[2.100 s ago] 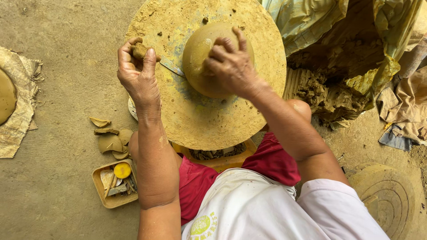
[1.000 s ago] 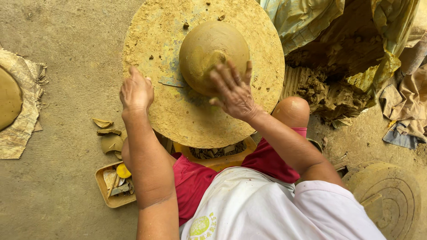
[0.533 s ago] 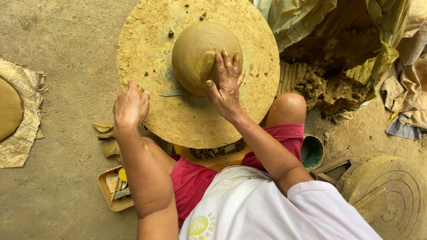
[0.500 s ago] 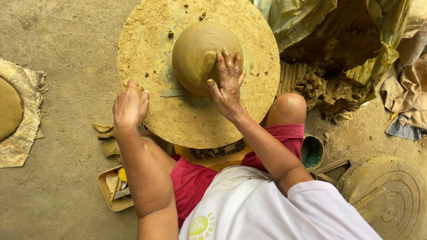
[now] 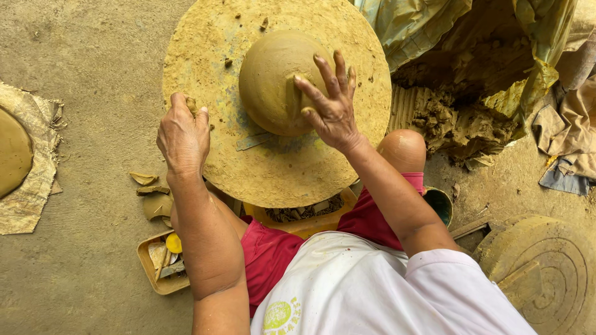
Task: The person forms a clay lid on a pottery wheel by hand, refining the edges and inserting a top knob. Afterwards, they use a yellow plastic cup to measure, shape, and smooth the contours of the piece.
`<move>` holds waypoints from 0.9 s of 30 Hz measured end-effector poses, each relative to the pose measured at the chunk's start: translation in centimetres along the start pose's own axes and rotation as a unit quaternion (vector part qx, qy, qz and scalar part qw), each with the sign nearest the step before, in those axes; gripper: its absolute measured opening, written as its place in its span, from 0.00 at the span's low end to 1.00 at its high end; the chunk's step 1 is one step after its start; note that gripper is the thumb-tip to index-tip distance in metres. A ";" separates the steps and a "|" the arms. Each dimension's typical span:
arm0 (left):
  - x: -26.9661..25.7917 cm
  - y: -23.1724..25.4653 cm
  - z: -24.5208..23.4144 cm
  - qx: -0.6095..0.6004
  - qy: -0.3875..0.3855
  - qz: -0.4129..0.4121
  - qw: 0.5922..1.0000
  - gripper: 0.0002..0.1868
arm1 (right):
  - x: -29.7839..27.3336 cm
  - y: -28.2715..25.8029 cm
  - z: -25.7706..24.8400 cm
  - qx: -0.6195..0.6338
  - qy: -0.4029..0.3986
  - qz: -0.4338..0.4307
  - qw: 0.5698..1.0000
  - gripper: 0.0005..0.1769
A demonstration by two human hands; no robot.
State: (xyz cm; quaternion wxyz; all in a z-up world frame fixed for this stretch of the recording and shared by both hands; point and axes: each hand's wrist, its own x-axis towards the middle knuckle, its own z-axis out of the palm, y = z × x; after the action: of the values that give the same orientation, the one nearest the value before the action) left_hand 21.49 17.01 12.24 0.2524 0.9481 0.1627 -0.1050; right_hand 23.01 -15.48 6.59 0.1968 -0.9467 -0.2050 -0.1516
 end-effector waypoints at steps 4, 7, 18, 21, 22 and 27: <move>0.1 0.3 0.2 -0.007 0.021 0.017 1.000 0.18 | -0.2 -0.1 -0.9 0.039 0.002 -0.023 0.999 0.31; 0.1 0.2 0.3 -0.006 0.035 0.027 0.999 0.18 | -1.0 -0.8 -1.5 0.040 0.017 -0.045 0.998 0.30; 0.7 0.1 1.0 -0.017 0.039 0.037 0.998 0.19 | -0.7 -3.2 -1.6 0.171 0.100 -0.009 0.980 0.13; 0.8 0.2 1.4 -0.016 0.044 0.051 0.998 0.20 | -0.4 -4.9 -1.2 0.167 0.142 0.133 0.966 0.22; 0.7 0.3 1.5 -0.016 0.048 0.058 0.997 0.20 | 0.2 -5.5 -1.0 0.143 0.145 0.147 0.968 0.24; 0.8 0.9 1.3 -0.028 0.022 0.039 0.999 0.18 | 3.4 -7.9 -0.9 -0.004 0.170 0.178 0.969 0.24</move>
State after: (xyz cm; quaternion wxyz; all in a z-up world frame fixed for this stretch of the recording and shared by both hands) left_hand 22.38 15.81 11.34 0.2790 0.9484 0.1337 -0.0697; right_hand 22.27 -8.08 11.12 0.2492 -0.9289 0.0034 -0.2740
